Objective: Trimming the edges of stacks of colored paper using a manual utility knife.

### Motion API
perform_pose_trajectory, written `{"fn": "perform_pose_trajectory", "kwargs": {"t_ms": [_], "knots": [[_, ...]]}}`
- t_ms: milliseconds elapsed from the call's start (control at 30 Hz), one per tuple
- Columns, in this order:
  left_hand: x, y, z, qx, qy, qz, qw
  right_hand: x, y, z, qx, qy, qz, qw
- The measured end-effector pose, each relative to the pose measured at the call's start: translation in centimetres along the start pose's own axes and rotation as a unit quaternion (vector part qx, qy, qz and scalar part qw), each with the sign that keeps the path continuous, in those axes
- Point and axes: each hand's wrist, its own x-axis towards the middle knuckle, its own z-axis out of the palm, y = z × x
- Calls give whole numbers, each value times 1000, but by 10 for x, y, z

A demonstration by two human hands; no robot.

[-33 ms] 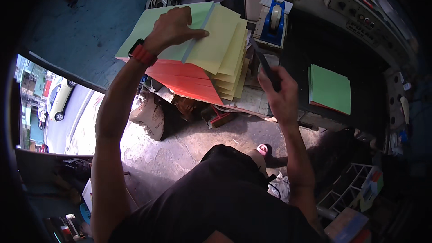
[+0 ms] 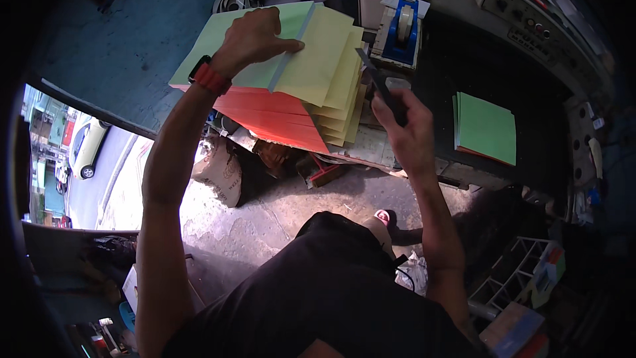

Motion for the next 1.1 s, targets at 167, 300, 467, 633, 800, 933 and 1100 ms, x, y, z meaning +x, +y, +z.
{"fn": "perform_pose_trajectory", "kwargs": {"t_ms": [167, 300, 467, 633, 800, 933, 1100], "knots": [[9, 0, -8, -14, -31, -50, 998, 35, -22, 27, -32, -61, -5, 998], [7, -8, -18, -75, -18, -77, 994, 57, -24, 29, 56, -143, 39, 987], [4, -11, -16, -144, -24, -105, 984, 67, -10, 26, 96, -184, 54, 977], [2, -9, -14, -155, 3, -112, 982, 68, -6, 23, 117, -207, 89, 967], [6, -11, -13, -168, -14, -117, 979, 66, -7, 17, 99, -216, 78, 968], [5, -9, -8, -142, 61, -27, 988, 67, -4, 15, 85, -208, 81, 971], [-3, 1, -6, -70, 68, 93, 991, 68, -2, 13, 90, -196, 84, 973]]}}
